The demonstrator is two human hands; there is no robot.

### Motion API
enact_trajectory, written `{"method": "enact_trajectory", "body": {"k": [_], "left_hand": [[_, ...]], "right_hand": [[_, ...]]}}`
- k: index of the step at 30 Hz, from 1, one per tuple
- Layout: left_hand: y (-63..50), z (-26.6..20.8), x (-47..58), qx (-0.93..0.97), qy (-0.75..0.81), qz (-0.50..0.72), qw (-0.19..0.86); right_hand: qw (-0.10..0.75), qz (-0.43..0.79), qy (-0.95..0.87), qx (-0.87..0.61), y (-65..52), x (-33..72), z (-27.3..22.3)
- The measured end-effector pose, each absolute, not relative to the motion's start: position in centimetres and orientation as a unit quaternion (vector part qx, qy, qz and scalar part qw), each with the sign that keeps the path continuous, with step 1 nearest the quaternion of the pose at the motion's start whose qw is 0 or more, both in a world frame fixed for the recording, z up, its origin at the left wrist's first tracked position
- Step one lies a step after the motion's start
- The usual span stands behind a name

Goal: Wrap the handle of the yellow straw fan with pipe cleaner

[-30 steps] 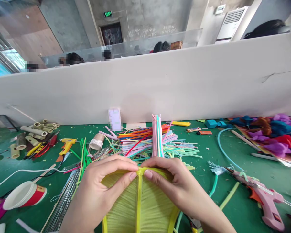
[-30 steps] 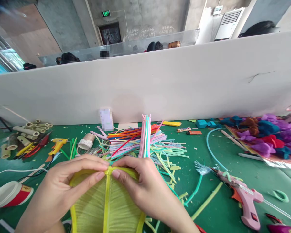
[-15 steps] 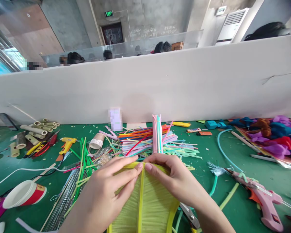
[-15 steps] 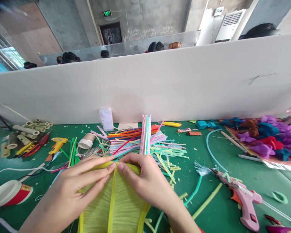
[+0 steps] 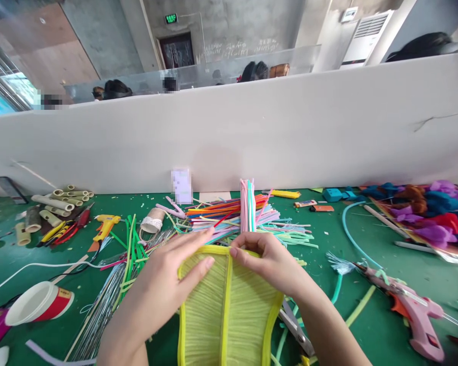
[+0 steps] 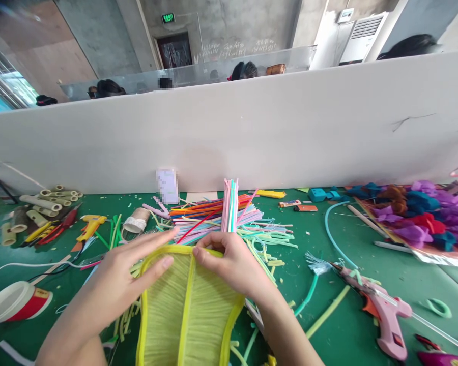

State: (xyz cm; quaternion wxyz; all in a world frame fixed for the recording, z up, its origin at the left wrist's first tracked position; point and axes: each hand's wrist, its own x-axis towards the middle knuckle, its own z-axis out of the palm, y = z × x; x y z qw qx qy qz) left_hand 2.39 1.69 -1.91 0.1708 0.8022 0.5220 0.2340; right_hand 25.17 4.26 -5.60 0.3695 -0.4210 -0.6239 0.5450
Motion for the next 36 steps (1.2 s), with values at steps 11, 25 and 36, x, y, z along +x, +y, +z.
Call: {"method": "enact_trajectory", "body": {"k": [11,25,36], "left_hand": [[6.4,-6.3,0.8,0.580,0.465,0.292,0.601],[7.6,-8.2,3.8,0.566,0.432,0.246,0.658],[8.3,-9.3,4.9,0.528,0.485,0.310,0.625]], "right_hand": [[0.563,0.535,-0.428,-0.462,6.5,28.0,-7.8],[0.703,0.396,-0.280,-0.520,7.8,31.2,-8.1],[0.712,0.391,-0.290,-0.506,7.7,30.2,-8.0]]}}
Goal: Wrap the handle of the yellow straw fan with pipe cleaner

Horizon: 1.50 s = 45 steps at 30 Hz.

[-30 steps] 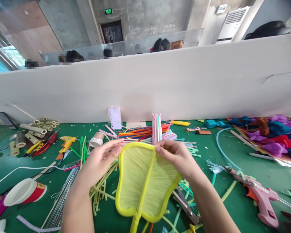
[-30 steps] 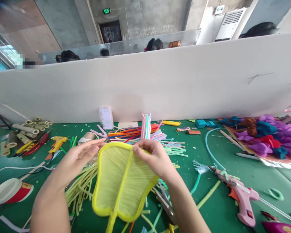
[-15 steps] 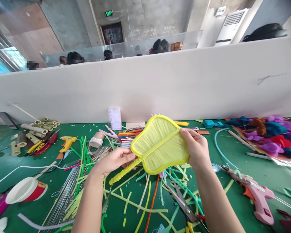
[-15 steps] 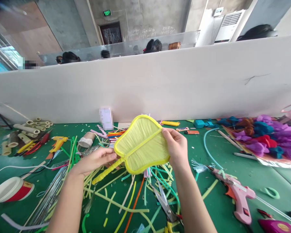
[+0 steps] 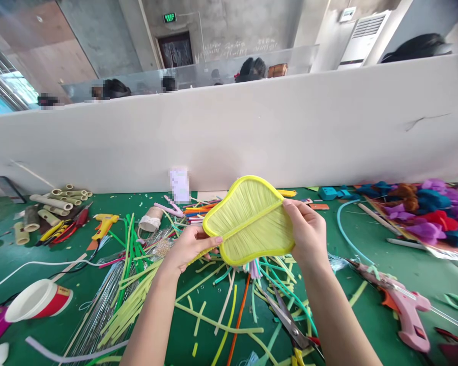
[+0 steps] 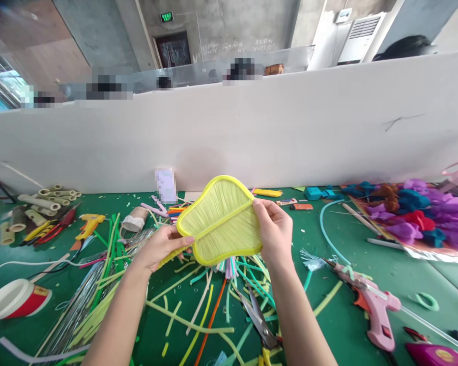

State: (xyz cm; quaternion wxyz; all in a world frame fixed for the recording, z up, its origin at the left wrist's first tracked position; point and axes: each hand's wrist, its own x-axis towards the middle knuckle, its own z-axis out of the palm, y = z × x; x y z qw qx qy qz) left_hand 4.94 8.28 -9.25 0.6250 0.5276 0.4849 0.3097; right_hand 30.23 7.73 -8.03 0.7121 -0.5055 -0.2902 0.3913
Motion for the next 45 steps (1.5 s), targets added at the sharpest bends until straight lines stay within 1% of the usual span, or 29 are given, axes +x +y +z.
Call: {"method": "enact_trajectory", "body": {"k": [5,11,14,16,17,19,21,23,25,27,28,30,31,33,35,37,39,41,45], "left_hand": [[8.0,-9.1,5.0,0.523,0.486,0.323,0.621],[8.6,-9.4,4.0,0.502,0.488,0.387,0.600],[8.7,-9.3,3.7,0.497,0.494,0.438,0.563],[8.5,-9.1,3.9,0.522,0.518,0.485,0.474],[8.4,-9.0,4.1,0.546,0.537,0.506,0.397],[8.1,-8.8,4.5,0.611,0.554,0.526,0.209],[7.8,-8.8,5.1,0.669,0.526,0.523,0.050],[7.6,-9.0,5.7,0.709,0.479,0.516,-0.037],[7.4,-9.3,6.3,0.733,0.447,0.509,-0.064],[7.3,-9.5,6.9,0.739,0.437,0.510,-0.047],[7.2,-9.4,7.0,0.736,0.441,0.513,-0.021],[6.9,-9.0,7.0,0.716,0.454,0.526,0.070],[6.8,-8.7,6.8,0.699,0.458,0.530,0.142],[6.7,-7.9,6.1,0.650,0.451,0.517,0.327],[6.6,-7.2,5.3,0.595,0.426,0.456,0.507],[6.6,-6.7,5.0,0.561,0.408,0.389,0.607],[6.5,-6.7,5.2,0.540,0.405,0.352,0.648],[6.4,-6.9,6.0,0.523,0.405,0.341,0.668],[6.2,-7.5,7.8,0.513,0.417,0.360,0.659]], "right_hand": [[0.705,0.405,-0.302,-0.497,7.5,30.2,-8.0],[0.640,0.452,-0.398,-0.477,7.3,30.8,-7.7],[0.667,0.413,-0.387,-0.484,7.3,30.6,-7.7],[0.682,0.391,-0.374,-0.492,7.3,30.1,-7.7],[0.683,0.396,-0.373,-0.488,7.2,29.7,-7.6],[0.675,0.448,-0.372,-0.454,6.9,28.6,-7.5],[0.659,0.531,-0.367,-0.386,6.3,27.2,-7.3],[0.646,0.598,-0.355,-0.315,5.6,25.7,-7.0],[0.653,0.621,-0.322,-0.290,5.1,24.5,-6.8],[0.676,0.619,-0.264,-0.302,4.9,24.1,-6.6],[0.686,0.614,-0.238,-0.310,5.0,24.1,-6.6],[0.701,0.605,-0.205,-0.318,5.3,24.7,-6.5],[0.705,0.602,-0.197,-0.319,5.5,25.1,-6.5],[0.710,0.597,-0.190,-0.321,5.8,25.9,-6.5],[0.709,0.595,-0.191,-0.327,6.0,26.4,-6.4],[0.702,0.598,-0.192,-0.337,6.1,26.5,-6.4],[0.694,0.603,-0.189,-0.346,6.1,26.5,-6.4],[0.689,0.607,-0.190,-0.347,6.0,26.3,-6.5],[0.684,0.611,-0.202,-0.343,6.0,26.1,-6.7]]}}
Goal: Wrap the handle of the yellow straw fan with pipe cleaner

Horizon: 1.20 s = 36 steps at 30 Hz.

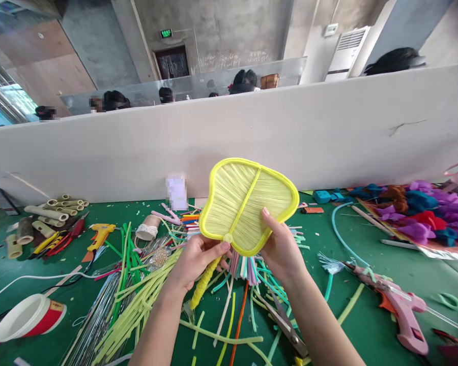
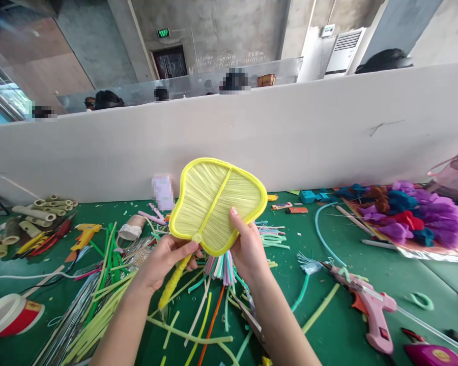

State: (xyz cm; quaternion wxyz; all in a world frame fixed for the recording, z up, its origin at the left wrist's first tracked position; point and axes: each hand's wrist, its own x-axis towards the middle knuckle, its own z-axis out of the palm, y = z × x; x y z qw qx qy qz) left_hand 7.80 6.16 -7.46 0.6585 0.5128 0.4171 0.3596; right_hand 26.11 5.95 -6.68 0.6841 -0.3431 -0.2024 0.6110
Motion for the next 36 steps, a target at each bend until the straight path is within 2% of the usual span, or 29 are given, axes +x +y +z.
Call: {"method": "enact_trajectory", "body": {"k": [7,15,24,36], "left_hand": [[6.4,-8.4,8.8,0.511,0.426,0.418,0.618],[6.9,-9.0,8.6,0.496,0.422,0.396,0.648],[7.1,-9.4,8.5,0.498,0.456,0.438,0.594],[7.4,-9.6,8.3,0.483,0.460,0.418,0.617]], "right_hand": [[0.675,0.626,-0.214,-0.327,6.1,25.8,-7.1],[0.667,0.657,-0.185,-0.300,6.6,25.7,-7.6],[0.654,0.678,-0.189,-0.279,6.2,25.2,-7.6],[0.634,0.699,-0.164,-0.286,6.5,25.2,-7.5]]}}
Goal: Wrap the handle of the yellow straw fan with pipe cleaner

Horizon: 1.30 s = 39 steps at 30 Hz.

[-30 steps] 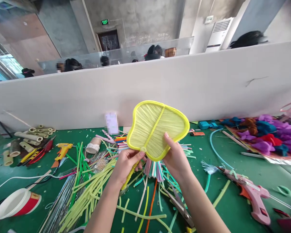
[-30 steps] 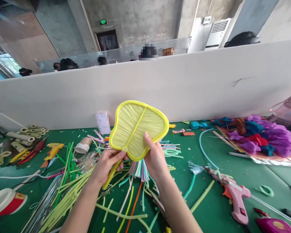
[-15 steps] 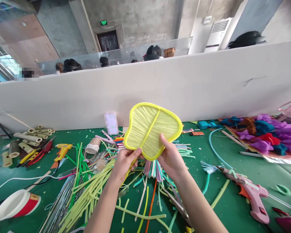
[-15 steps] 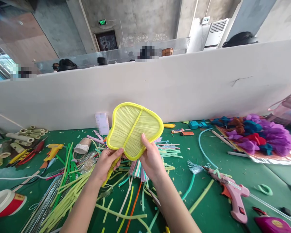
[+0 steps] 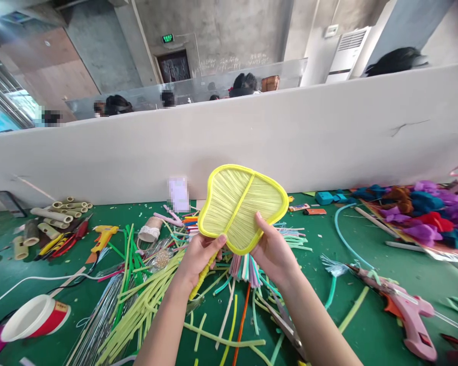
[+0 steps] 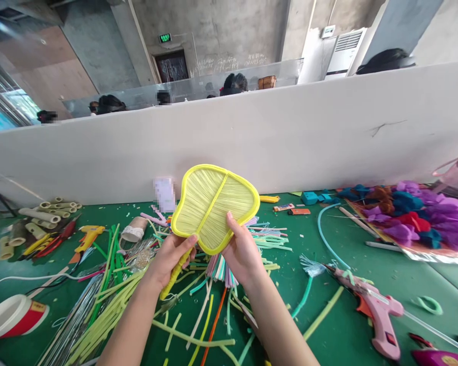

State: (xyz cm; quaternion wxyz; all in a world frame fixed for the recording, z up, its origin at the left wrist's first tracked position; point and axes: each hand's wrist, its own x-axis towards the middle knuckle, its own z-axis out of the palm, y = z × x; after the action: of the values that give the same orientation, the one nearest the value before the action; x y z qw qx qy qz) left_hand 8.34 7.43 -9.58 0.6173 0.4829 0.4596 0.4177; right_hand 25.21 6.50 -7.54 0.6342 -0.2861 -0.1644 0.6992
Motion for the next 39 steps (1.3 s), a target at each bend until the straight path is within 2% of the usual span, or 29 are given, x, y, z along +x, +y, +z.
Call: {"method": "enact_trajectory", "body": {"k": [4,9,13,18,26,39], "left_hand": [[7.4,-9.6,7.6,0.483,0.473,0.403,0.617],[7.5,-9.2,6.7,0.515,0.474,0.363,0.615],[7.7,-9.2,6.5,0.572,0.464,0.332,0.589],[7.7,-9.7,6.6,0.623,0.446,0.286,0.576],[7.8,-9.8,5.7,0.629,0.449,0.253,0.582],[8.1,-9.3,5.4,0.631,0.376,0.337,0.589]], "right_hand": [[0.640,0.678,-0.160,-0.324,6.8,26.1,-7.4],[0.705,0.527,-0.239,-0.409,7.0,30.3,-6.7],[0.645,0.491,-0.321,-0.490,6.6,33.0,-6.4],[0.593,0.482,-0.353,-0.539,6.5,33.4,-6.8],[0.607,0.480,-0.341,-0.534,6.8,33.0,-7.1],[0.628,0.499,-0.308,-0.512,7.3,32.4,-7.7]]}}
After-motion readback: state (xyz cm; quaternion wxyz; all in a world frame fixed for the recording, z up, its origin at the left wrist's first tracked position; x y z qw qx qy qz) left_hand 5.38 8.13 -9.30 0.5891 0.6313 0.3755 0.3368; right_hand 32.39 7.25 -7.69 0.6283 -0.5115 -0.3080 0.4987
